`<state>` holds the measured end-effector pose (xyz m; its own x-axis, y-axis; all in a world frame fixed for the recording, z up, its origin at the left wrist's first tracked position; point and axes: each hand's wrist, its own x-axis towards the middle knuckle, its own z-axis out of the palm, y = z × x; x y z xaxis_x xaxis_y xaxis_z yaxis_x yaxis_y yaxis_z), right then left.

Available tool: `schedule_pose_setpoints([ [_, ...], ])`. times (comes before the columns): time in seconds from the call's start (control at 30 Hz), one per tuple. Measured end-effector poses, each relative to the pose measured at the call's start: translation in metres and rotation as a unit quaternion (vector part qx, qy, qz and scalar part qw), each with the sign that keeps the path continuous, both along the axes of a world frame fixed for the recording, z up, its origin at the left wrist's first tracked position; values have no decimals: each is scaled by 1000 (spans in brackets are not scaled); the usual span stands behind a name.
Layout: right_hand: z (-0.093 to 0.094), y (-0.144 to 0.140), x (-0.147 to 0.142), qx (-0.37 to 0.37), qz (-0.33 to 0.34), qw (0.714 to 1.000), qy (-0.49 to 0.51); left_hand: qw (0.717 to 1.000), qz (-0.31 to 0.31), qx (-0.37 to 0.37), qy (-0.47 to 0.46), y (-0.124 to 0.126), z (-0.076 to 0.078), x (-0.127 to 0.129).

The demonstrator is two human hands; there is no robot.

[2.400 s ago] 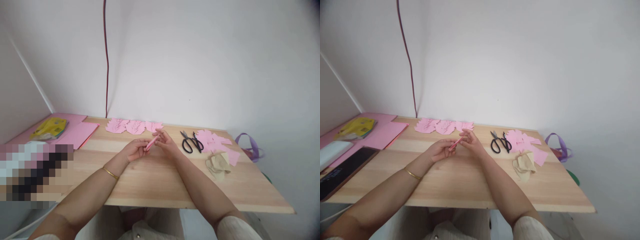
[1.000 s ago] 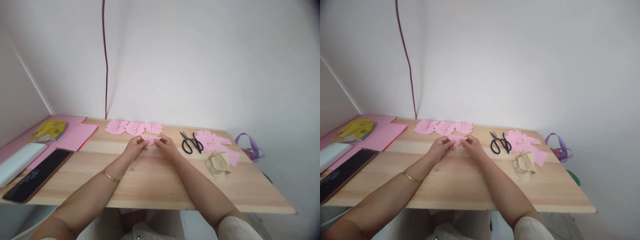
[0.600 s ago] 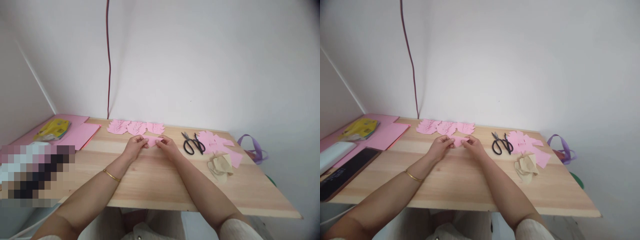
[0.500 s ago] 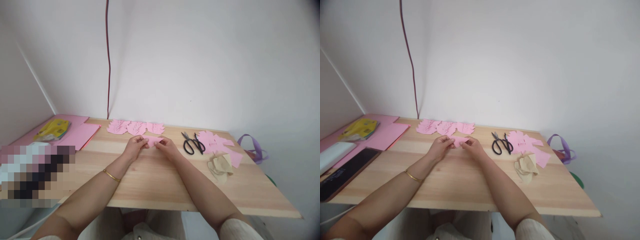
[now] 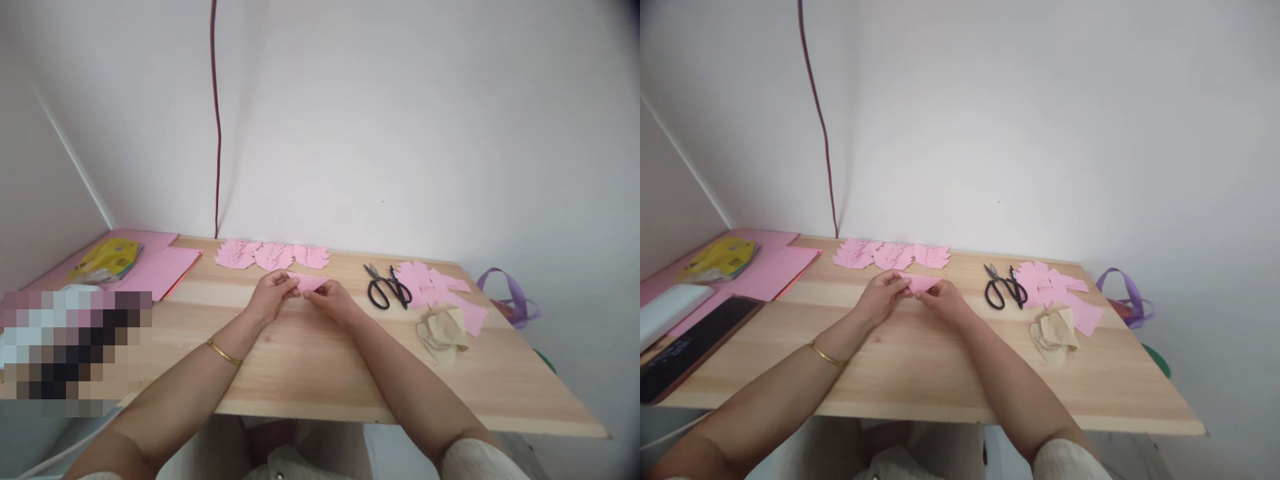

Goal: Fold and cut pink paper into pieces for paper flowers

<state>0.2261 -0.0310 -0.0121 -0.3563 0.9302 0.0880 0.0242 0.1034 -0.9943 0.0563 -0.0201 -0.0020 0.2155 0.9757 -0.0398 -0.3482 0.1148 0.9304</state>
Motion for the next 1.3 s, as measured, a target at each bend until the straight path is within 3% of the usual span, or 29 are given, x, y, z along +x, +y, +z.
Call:
schedule_pose_setpoints([
  [0.23, 7, -3, 0, -26, 0, 1000, 12, 999, 15, 35, 13, 3, 6, -4],
  [0.93, 7, -3, 2, -51, -10, 999, 10, 995, 35, 72, 63, 9, -3, -9],
  [1.13, 0, 0, 5, -25, -17, 1000, 2, 996, 35, 61, 51, 8, 2, -9],
  [1.3, -2, 1, 3, -6, -13, 1000, 18, 998, -7, 46, 42, 5, 1, -5],
])
